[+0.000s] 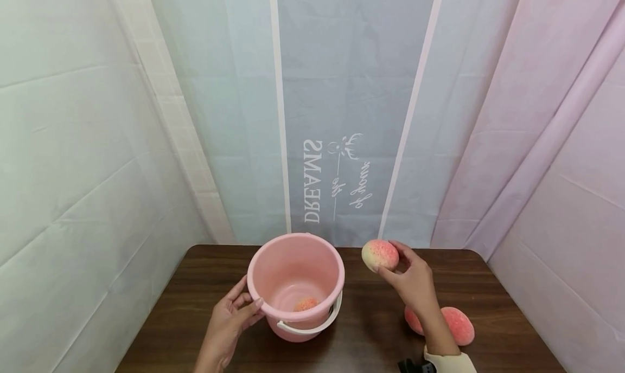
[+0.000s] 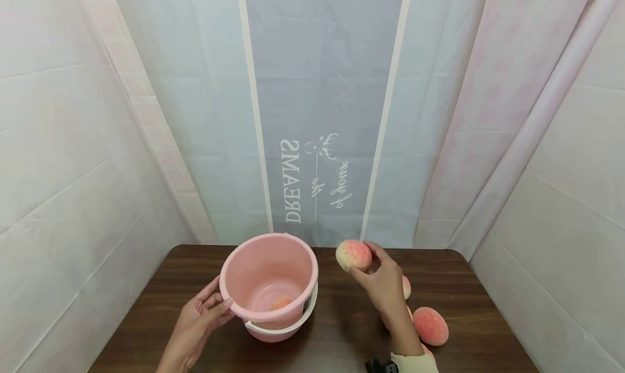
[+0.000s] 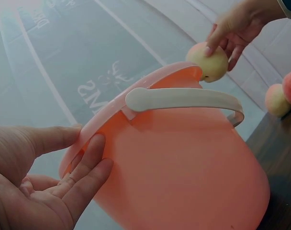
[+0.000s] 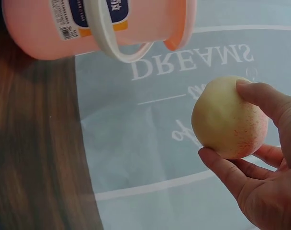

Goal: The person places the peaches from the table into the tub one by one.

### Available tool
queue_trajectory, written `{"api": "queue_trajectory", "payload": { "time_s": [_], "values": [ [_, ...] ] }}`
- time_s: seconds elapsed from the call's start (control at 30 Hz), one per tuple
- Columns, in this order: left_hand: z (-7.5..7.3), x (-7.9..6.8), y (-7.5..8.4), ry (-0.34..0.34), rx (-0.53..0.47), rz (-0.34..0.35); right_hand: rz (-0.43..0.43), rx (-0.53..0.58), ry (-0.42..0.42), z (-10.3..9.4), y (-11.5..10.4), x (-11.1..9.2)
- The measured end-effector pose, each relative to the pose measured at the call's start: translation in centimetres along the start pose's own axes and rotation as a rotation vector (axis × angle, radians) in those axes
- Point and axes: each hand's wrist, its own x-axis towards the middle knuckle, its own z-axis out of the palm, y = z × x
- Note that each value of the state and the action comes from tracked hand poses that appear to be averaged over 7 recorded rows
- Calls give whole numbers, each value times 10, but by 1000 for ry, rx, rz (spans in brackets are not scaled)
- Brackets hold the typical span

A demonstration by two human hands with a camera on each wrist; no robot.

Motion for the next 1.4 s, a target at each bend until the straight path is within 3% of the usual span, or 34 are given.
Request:
{"api": "queue_trajectory", "payload": {
  "time_s": [0.9,1.4],
  "values": [
    [0,0,-3,0,-7,6,-66,150,-6,29,-37,10],
    [0,-1,-5,7,1,0,-65,164,-80,47,-43,7]
  ]
}}
